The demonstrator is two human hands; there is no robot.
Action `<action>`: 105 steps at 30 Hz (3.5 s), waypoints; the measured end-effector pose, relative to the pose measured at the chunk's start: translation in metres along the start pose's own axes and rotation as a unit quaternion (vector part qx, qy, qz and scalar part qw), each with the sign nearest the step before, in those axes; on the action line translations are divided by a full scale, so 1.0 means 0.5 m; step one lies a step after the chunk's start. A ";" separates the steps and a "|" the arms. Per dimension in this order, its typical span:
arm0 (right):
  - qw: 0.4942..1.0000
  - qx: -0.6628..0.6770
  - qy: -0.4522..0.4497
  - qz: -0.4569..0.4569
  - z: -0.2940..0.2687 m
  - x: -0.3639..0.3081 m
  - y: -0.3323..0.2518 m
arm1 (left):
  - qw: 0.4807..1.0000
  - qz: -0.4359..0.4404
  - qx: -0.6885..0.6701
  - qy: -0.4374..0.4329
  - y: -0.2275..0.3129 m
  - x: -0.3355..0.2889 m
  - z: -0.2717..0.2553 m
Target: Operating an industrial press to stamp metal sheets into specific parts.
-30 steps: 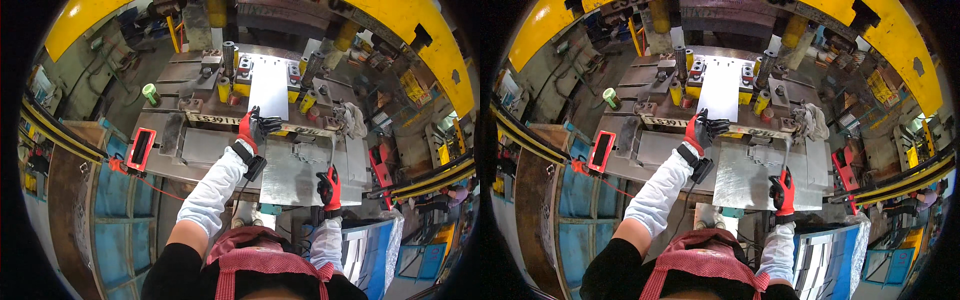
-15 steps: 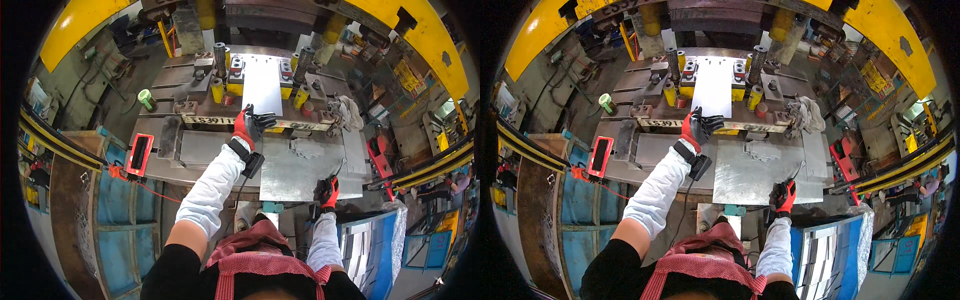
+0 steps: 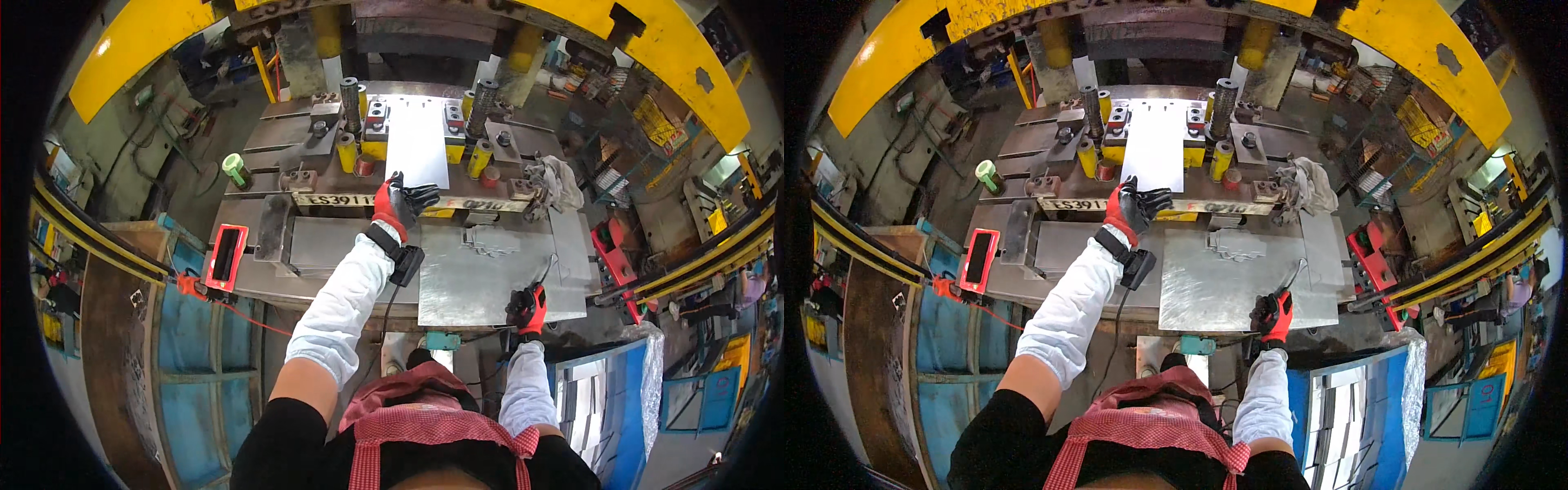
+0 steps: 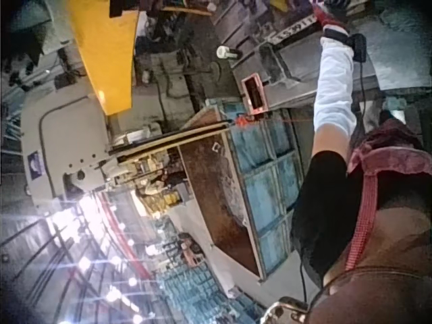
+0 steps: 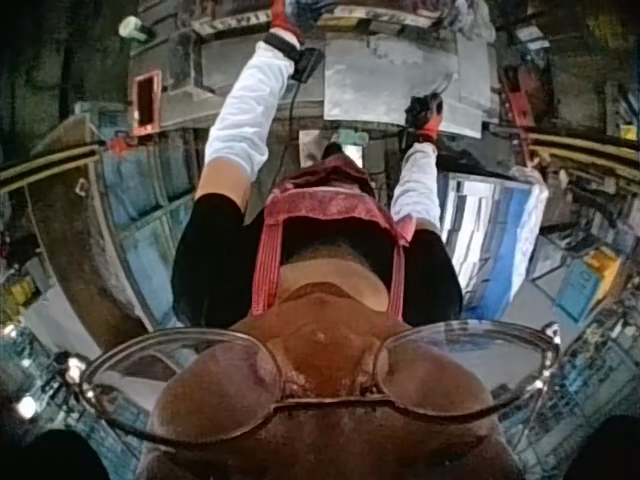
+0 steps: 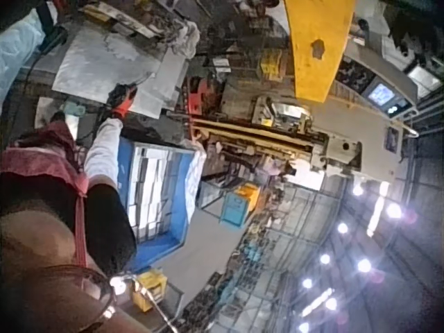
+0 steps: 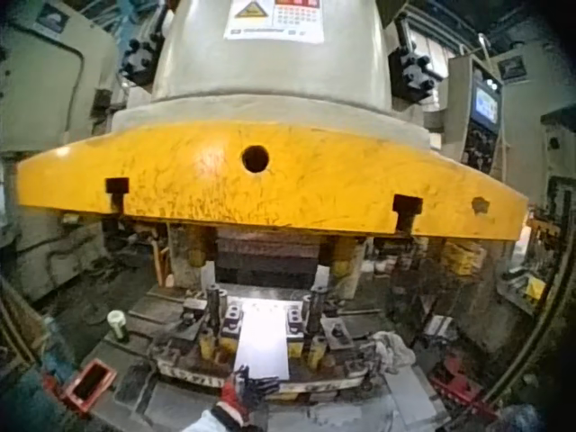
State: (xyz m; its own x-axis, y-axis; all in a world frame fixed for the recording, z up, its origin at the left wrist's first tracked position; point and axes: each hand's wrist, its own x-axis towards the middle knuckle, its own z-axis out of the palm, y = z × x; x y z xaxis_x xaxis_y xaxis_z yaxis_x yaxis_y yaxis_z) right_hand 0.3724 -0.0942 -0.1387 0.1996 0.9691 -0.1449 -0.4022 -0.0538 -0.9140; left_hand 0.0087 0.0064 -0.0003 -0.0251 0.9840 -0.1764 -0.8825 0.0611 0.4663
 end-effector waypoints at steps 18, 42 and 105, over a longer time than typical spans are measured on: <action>0.999 0.037 0.001 -0.001 -0.006 -0.003 0.007 | 0.998 0.040 0.032 -0.032 -0.007 0.001 -0.016; 0.941 -0.091 -0.325 -0.036 0.421 -0.001 -0.236 | 0.996 -0.064 0.050 -0.035 0.022 0.000 -0.027; 0.995 0.011 -0.004 0.104 -0.026 0.006 0.037 | 0.387 0.033 0.911 0.141 0.005 -0.471 -0.409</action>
State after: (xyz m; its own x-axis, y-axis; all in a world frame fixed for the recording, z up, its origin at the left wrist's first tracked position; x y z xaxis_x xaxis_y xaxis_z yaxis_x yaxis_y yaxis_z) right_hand 0.3770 -0.0955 -0.1612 0.1025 0.9397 -0.3262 -0.4529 -0.2478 -0.8564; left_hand -0.0837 -0.2595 -0.1348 -0.2956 0.9519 -0.0804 0.9126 0.3063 0.2708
